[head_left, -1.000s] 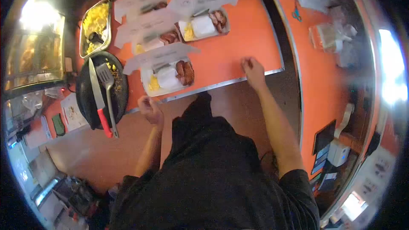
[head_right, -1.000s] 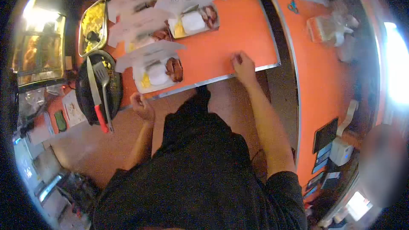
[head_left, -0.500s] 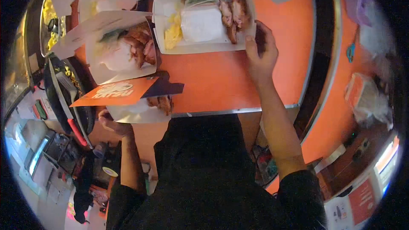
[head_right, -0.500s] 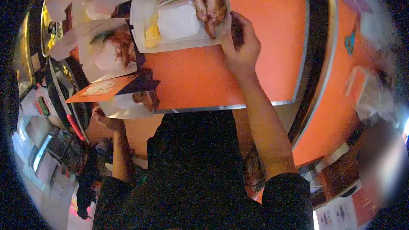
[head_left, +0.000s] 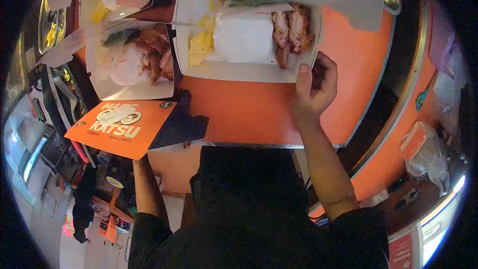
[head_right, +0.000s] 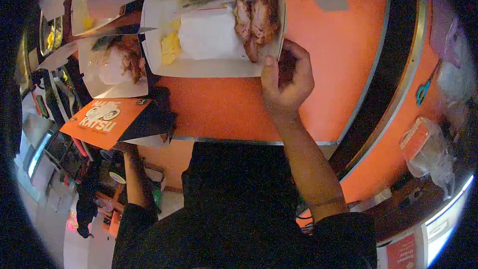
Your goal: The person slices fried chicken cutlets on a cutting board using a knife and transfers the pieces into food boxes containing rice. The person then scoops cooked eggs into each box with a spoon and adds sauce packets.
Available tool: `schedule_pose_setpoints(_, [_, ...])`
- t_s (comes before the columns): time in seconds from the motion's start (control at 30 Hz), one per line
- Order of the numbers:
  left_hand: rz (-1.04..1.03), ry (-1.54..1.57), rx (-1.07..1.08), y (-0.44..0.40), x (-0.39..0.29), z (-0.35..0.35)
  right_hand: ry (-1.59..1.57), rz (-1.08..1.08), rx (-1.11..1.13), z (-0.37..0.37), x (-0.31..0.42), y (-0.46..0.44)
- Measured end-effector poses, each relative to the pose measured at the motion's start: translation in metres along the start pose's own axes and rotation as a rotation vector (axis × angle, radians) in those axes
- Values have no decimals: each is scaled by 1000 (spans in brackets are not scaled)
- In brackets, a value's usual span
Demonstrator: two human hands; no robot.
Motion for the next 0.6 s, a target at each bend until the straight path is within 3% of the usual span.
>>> schedule_pose_setpoints(0.33, [-2,244,-105,-9,-1,-11,14,87,-6,-7,4,-1])
schedule_pose_setpoints(0.37, [-112,24,-107,-11,-13,-9,8,98,-8,-7,6,0])
schedule_pose_setpoints(0.43, [25,38,-89,-5,-31,-12,118,166,-3,6,4,0])
schedule_pose_setpoints(0.47, [-188,-258,-145,-5,-47,-9,205,226,14,6,-1,-2])
schedule_pose_setpoints(0.5, [-87,-208,-134,1,-56,-8,174,177,-13,5,-6,-5])
schedule_pose_setpoints(0.53, [-201,-255,-97,4,-77,-1,156,125,-44,9,-3,-3])
schedule_pose_setpoints(0.6, [-169,-43,-125,4,-92,18,-23,79,-41,6,12,-8])
Point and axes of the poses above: each hand's wrist, its own y-axis away from the middle knuckle, its own z-axis out of the back of the hand, x = y × z, the point moved 5 cm from there along -y, towards the middle knuckle, and after that the axes turned 6 degrees about x, right-handed, at the moved point
